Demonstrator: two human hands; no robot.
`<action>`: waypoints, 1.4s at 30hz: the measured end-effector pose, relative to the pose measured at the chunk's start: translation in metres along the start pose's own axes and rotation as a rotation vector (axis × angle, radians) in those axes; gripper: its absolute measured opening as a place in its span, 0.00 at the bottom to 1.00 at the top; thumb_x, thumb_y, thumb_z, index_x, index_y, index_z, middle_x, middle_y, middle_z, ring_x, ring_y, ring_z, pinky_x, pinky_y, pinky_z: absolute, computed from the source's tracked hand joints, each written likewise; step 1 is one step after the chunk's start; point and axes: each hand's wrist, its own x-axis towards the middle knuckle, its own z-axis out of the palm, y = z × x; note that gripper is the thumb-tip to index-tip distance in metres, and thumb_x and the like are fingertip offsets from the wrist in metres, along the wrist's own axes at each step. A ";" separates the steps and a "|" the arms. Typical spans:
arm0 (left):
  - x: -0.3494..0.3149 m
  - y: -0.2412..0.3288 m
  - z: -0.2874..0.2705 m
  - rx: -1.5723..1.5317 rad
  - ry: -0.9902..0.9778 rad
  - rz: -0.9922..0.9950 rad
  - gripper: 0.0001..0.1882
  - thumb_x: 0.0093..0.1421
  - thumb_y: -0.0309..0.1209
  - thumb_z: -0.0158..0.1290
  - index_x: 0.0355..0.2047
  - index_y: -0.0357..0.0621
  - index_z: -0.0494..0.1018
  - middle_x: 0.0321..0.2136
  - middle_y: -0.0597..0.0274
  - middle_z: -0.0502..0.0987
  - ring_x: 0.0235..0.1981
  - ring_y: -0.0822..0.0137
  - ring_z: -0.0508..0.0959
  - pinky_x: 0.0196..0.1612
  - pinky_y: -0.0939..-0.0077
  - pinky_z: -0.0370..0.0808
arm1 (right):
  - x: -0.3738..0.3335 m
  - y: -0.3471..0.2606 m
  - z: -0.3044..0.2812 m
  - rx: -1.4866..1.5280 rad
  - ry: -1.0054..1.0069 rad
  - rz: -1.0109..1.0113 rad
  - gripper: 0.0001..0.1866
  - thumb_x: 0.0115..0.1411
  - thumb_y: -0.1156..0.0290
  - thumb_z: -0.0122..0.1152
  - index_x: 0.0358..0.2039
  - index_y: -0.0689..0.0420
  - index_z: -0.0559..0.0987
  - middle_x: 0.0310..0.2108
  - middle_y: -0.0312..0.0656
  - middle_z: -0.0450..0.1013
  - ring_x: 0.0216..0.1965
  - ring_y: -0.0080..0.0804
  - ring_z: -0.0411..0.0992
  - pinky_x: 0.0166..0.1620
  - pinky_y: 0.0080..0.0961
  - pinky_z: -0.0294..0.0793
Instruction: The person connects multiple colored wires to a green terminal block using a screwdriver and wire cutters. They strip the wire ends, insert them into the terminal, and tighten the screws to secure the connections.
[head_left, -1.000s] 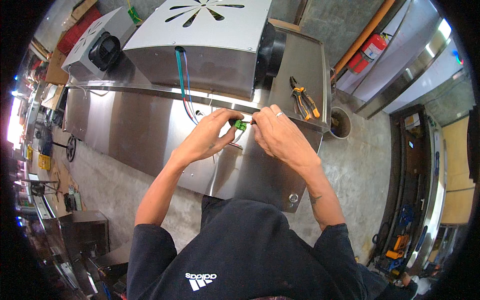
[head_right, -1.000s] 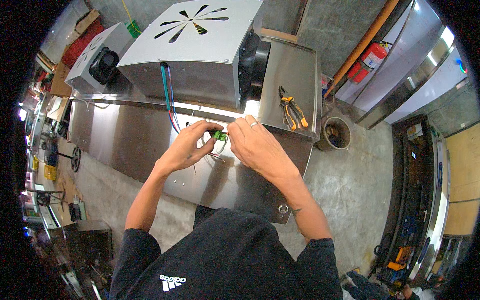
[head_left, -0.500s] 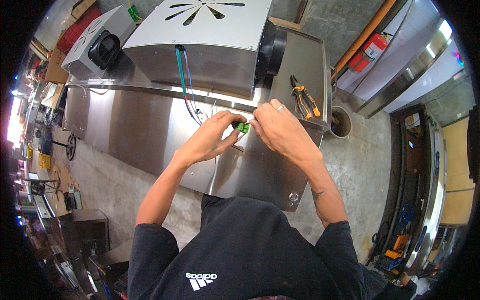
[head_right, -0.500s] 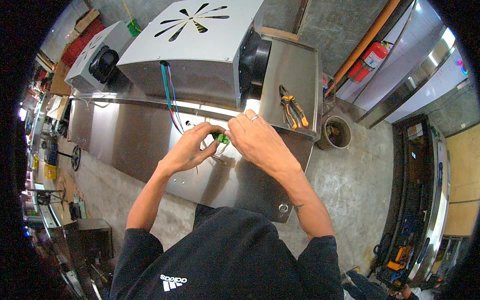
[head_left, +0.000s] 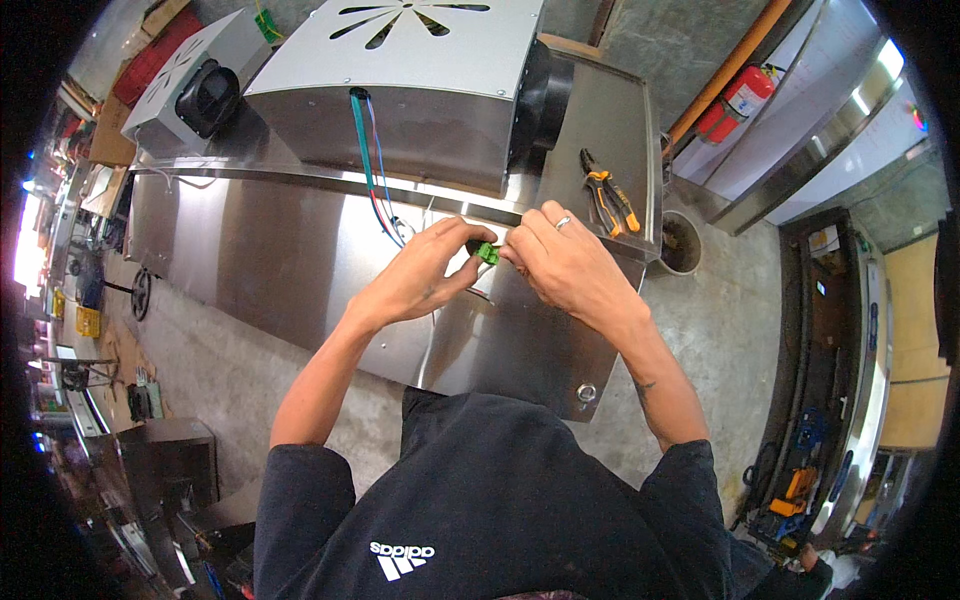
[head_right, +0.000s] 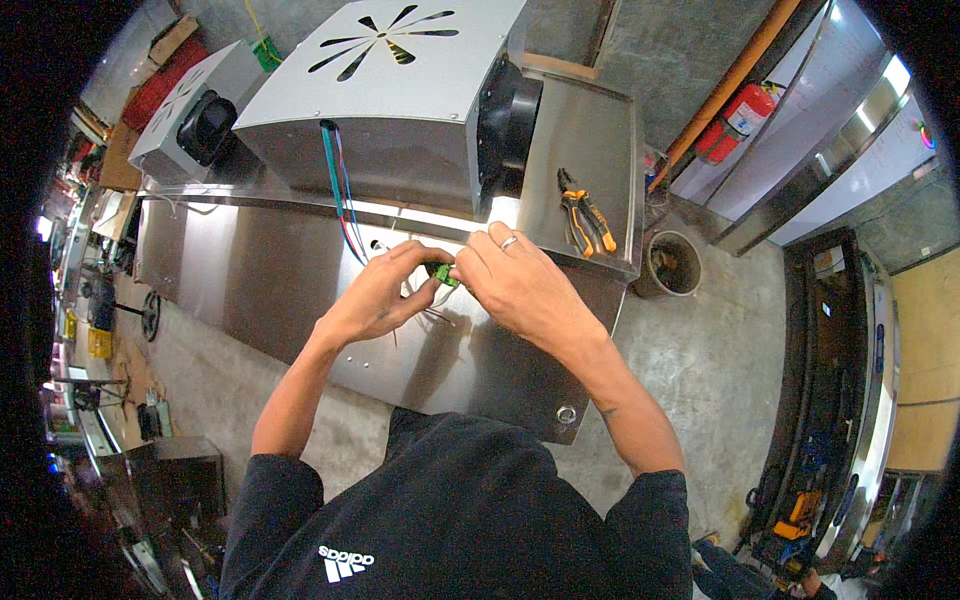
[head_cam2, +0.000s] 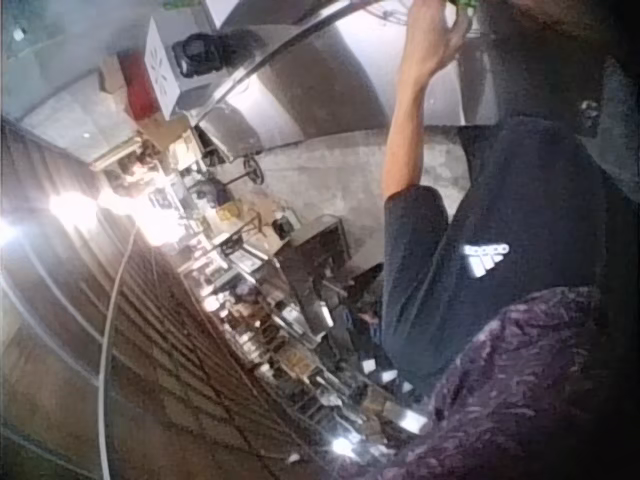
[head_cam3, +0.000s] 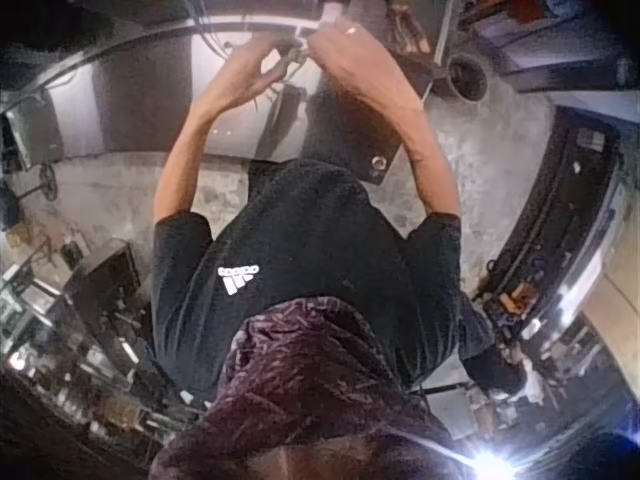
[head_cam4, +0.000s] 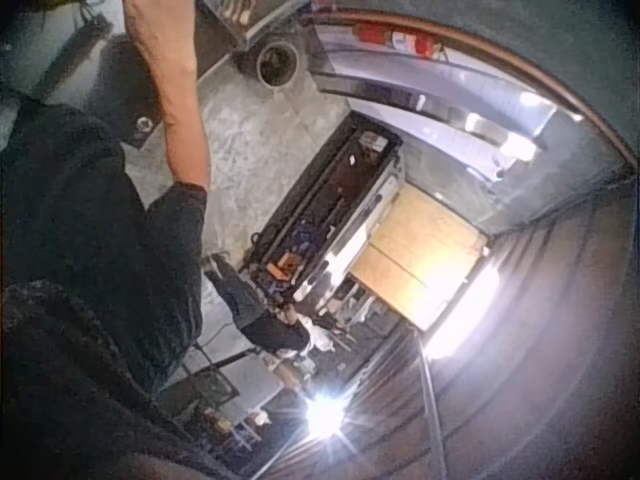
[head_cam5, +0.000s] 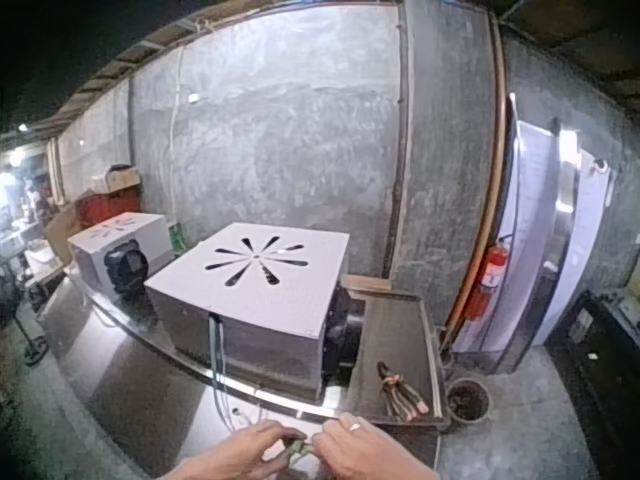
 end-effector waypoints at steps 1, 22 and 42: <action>0.000 -0.001 0.001 -0.013 -0.001 0.002 0.15 0.66 0.25 0.60 0.53 0.34 0.78 0.45 0.46 0.82 0.48 0.49 0.82 0.55 0.56 0.78 | -0.001 0.000 0.002 0.001 0.012 0.016 0.14 0.67 0.61 0.67 0.35 0.58 0.75 0.33 0.44 0.70 0.39 0.41 0.71 0.46 0.37 0.76; -0.001 -0.003 0.007 -0.058 0.090 0.008 0.17 0.66 0.25 0.59 0.55 0.38 0.79 0.45 0.47 0.83 0.45 0.47 0.83 0.51 0.57 0.78 | -0.006 -0.006 0.000 -0.064 0.016 0.121 0.13 0.69 0.63 0.67 0.32 0.57 0.78 0.32 0.42 0.70 0.38 0.41 0.71 0.42 0.38 0.71; -0.003 -0.001 0.006 0.016 0.051 0.049 0.17 0.67 0.24 0.59 0.55 0.36 0.77 0.44 0.47 0.80 0.47 0.46 0.81 0.52 0.55 0.78 | -0.005 -0.006 -0.007 -0.087 -0.037 0.074 0.13 0.71 0.62 0.64 0.33 0.57 0.77 0.29 0.43 0.72 0.37 0.42 0.74 0.43 0.40 0.75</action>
